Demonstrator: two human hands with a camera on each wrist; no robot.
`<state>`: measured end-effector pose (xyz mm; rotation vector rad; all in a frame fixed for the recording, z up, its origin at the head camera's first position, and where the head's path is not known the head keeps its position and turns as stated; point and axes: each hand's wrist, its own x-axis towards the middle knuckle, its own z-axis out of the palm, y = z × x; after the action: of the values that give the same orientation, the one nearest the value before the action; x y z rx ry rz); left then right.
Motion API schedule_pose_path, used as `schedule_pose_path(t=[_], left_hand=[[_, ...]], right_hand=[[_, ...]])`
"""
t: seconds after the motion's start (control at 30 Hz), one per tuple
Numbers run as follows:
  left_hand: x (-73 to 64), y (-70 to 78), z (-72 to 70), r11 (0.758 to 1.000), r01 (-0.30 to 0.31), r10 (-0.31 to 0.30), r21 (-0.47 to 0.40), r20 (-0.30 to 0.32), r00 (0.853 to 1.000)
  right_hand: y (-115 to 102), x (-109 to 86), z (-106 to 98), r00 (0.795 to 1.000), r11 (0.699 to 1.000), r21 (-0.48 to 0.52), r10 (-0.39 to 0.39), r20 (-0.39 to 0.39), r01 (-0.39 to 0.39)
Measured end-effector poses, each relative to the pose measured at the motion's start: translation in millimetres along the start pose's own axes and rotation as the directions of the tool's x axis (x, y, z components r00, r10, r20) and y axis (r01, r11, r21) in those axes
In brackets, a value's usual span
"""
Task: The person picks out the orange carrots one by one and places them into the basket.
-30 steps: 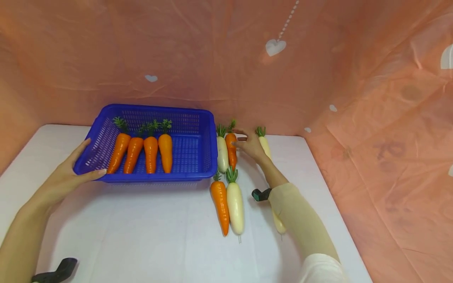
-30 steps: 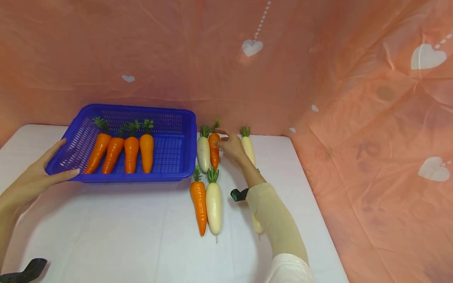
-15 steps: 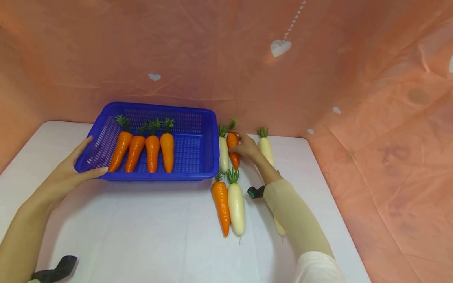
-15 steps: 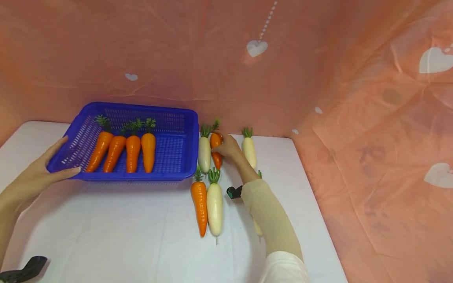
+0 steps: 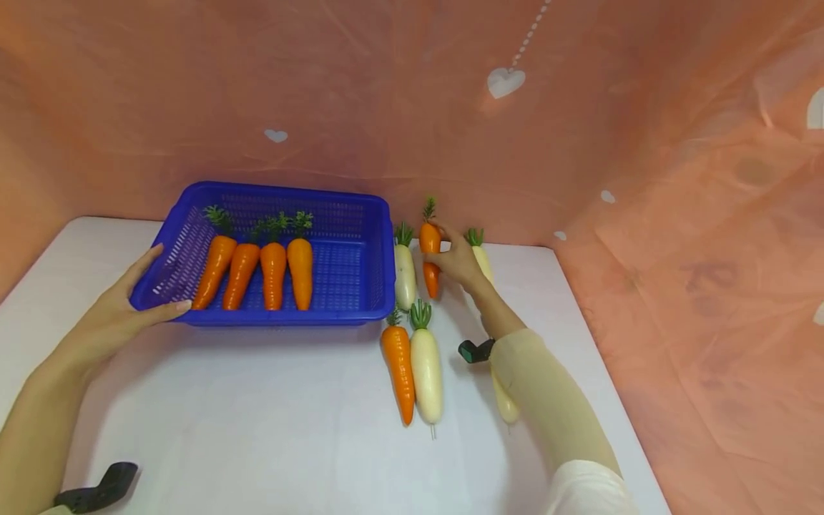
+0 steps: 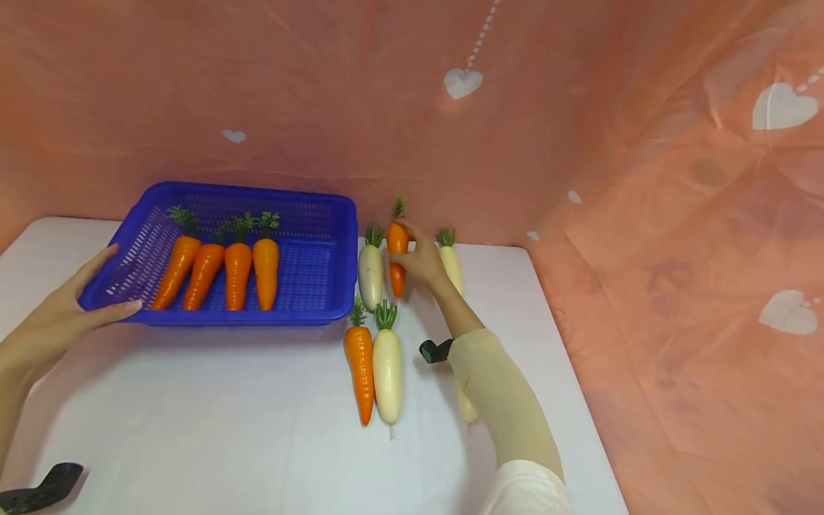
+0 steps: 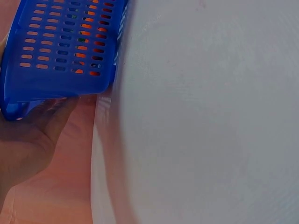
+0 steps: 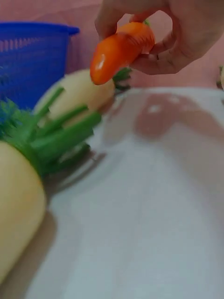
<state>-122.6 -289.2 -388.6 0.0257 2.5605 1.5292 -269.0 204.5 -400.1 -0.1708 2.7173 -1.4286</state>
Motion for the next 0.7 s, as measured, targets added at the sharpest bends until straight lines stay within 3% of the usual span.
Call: schedule_pose_path(t=[0.17, 0.37, 0.7], left_hand=[[0.0, -0.5, -2.1, 1.0, -0.007, 0.007, 0.012, 0.0, 1.0], [2.1, -1.5, -1.6, 1.0, -0.014, 0.014, 0.002, -0.005, 1.0], [-1.1, -2.6, -2.0, 1.0, -0.013, 0.013, 0.005, -0.003, 1.0]], right_hand=[[-22.2, -7.7, -1.5, 0.997, 0.991, 0.131, -0.001, 0.073, -0.009], [-51.6, -13.9, -0.7, 0.989, 0.973, 0.215, -0.104, 0.108, 0.079], [-91.5, -15.3, 20.7, 0.962, 0.974, 0.177, -0.177, 0.206, 0.141]])
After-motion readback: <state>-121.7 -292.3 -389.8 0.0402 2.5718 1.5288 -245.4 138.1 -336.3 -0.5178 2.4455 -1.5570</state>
